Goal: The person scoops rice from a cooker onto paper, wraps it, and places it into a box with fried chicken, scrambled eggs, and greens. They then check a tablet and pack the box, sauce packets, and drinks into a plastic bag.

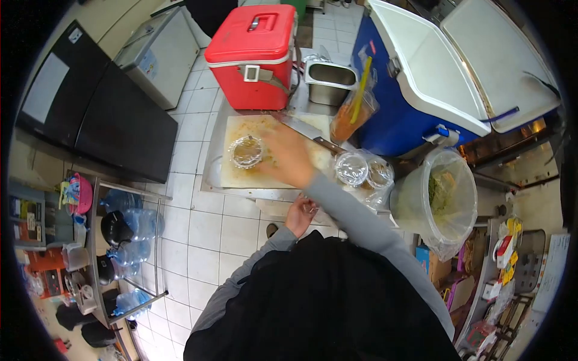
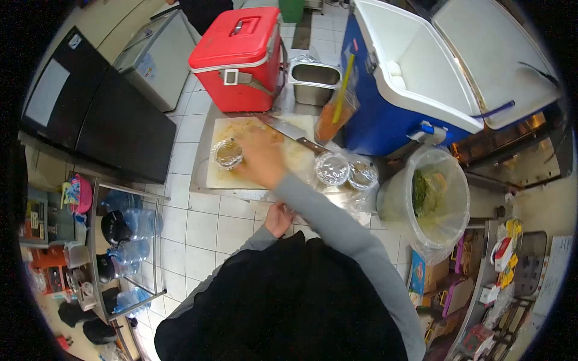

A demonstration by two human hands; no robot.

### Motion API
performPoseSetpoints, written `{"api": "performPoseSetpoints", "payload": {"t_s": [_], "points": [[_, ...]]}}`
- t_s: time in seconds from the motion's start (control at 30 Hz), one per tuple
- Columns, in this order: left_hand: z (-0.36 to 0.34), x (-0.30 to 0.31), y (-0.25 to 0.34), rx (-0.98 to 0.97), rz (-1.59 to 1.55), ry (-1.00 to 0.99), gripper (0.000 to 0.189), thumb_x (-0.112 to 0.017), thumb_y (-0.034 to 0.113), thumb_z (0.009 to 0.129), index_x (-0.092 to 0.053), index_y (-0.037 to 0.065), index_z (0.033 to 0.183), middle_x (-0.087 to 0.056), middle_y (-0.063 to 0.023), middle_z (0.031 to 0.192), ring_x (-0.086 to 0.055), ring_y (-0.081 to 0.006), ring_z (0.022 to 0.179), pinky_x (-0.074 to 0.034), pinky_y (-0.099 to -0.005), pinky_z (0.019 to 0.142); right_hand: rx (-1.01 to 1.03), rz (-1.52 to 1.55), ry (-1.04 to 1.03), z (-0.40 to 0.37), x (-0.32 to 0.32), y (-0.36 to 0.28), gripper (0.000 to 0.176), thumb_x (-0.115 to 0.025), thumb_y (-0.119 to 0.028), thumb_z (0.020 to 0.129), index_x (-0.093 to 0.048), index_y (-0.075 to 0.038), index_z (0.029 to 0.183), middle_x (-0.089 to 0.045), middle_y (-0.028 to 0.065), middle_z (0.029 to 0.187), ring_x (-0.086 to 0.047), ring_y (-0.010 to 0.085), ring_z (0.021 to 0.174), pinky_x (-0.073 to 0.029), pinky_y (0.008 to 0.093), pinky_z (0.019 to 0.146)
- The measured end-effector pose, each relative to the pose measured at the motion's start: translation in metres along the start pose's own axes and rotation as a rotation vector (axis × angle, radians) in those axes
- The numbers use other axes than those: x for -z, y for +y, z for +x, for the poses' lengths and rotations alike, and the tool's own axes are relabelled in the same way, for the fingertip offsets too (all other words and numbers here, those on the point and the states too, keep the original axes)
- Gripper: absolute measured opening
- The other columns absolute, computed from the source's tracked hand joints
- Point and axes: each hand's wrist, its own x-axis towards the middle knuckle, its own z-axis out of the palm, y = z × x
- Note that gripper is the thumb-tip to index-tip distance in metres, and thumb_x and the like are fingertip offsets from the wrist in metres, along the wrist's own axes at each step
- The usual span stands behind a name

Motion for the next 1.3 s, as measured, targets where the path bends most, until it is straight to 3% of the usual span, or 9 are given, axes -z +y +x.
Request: {"api": "performPoseSetpoints", "payload": {"t_s": [0.1,0.2,0.33,0.43,0.57,0.67,0.8,0.97,1.3], "points": [[-0.03,-0.048,0.009,-0.015,0.444,0.094,0.031,-0.051,0.011,0.089,-0.047,0.004,0.118,-0.059,-0.006,0.106,-0.055,-0.016,0.097,-0.043,-0.0343,0.088,-0.217,-0.204,-0.234,0.02,-0.078,-0.01,0.088,-0.076,-0.037,0.06,-0.035,-0.014,0.134,-0.033,0.0234,0.131,-0.04,0.0414,0.116,-0.041,0.0526,0.087],[-0.016,-0.041,0.008,-0.111,0.689,0.036,0.031,-0.049,0.011,0.089,-0.048,0.004,0.119,-0.059,-0.0069,0.108,-0.055,-0.0157,0.1,-0.043,-0.0331,0.089,-0.322,-0.014,-0.425,0.034,-0.084,-0.006,0.084,-0.076,-0.033,0.059,-0.037,-0.015,0.132,-0.04,0.0203,0.122,-0.04,0.038,0.116,-0.044,0.0491,0.084],[-0.016,-0.016,0.001,-0.254,0.968,-0.007,0.031,-0.047,0.011,0.09,-0.048,0.002,0.12,-0.058,-0.008,0.111,-0.054,-0.0153,0.104,-0.042,-0.0314,0.09,-0.275,0.204,-0.169,0.006,-0.034,-0.008,0.077,-0.075,-0.029,0.06,-0.042,-0.013,0.128,-0.045,0.0169,0.112,-0.046,0.034,0.11,-0.045,0.0437,0.084],[-0.03,-0.064,0.034,-0.067,0.933,-0.3,0.028,-0.046,0.01,0.09,-0.051,0.001,0.116,-0.059,-0.0089,0.107,-0.057,-0.0172,0.097,-0.045,-0.0284,0.083,-0.194,0.403,-0.011,-0.03,0.047,-0.002,0.077,-0.078,-0.027,0.059,-0.045,-0.011,0.126,-0.049,0.016,0.11,-0.052,0.033,0.102,-0.043,0.0412,0.088],[-0.042,-0.108,0.036,-0.253,0.733,-0.087,0.026,-0.047,0.007,0.088,-0.053,-0.003,0.112,-0.057,-0.0068,0.077,-0.054,-0.0154,0.067,-0.045,-0.0268,0.06,-0.406,0.339,-0.006,-0.104,0.143,0.018,0.076,-0.081,-0.019,0.055,-0.049,-0.007,0.123,-0.05,0.0153,0.109,-0.053,0.0314,0.1,-0.044,0.0365,0.086],[-0.041,-0.113,0.036,-0.234,0.703,-0.202,0.032,-0.049,0.011,0.089,-0.05,-0.003,0.117,-0.054,-0.0042,0.077,-0.049,-0.0121,0.068,-0.043,-0.0251,0.061,-0.65,-0.037,0.088,-0.145,0.14,0.023,0.082,-0.08,-0.021,0.052,-0.046,-0.012,0.126,-0.046,0.0194,0.114,-0.051,0.0368,0.103,-0.046,0.0396,0.084],[-0.057,-0.16,0.021,-0.224,0.733,-0.27,0.035,-0.051,0.004,0.088,-0.048,-0.002,0.123,-0.055,-0.0064,0.074,-0.053,-0.013,0.067,-0.045,-0.0262,0.058,-0.695,-0.191,0.324,-0.169,0.092,0.036,0.083,-0.079,-0.018,0.051,-0.046,-0.014,0.128,-0.043,0.0199,0.117,-0.049,0.037,0.106,-0.046,0.0395,0.084],[-0.046,-0.178,0.011,-0.147,0.813,-0.503,0.063,-0.049,0.002,0.09,-0.015,0.007,0.142,-0.057,-0.0111,0.09,-0.055,-0.0162,0.074,-0.047,-0.0303,0.075,-0.74,-0.164,0.357,-0.181,0.07,0.046,0.085,-0.08,-0.019,0.053,-0.044,-0.016,0.13,-0.041,0.0198,0.119,-0.044,0.0372,0.112,-0.047,0.0405,0.082],[-0.031,-0.181,0.043,-0.347,0.831,-0.343,0.05,-0.046,0.011,0.093,-0.027,0.007,0.139,-0.049,-0.0036,0.076,-0.051,-0.0134,0.062,-0.048,-0.0286,0.065,-0.562,-0.238,0.006,-0.194,0.111,0.045,0.079,-0.076,-0.033,0.065,-0.039,-0.017,0.133,-0.037,0.0183,0.129,-0.048,0.0333,0.109,-0.044,0.0467,0.082]]}}
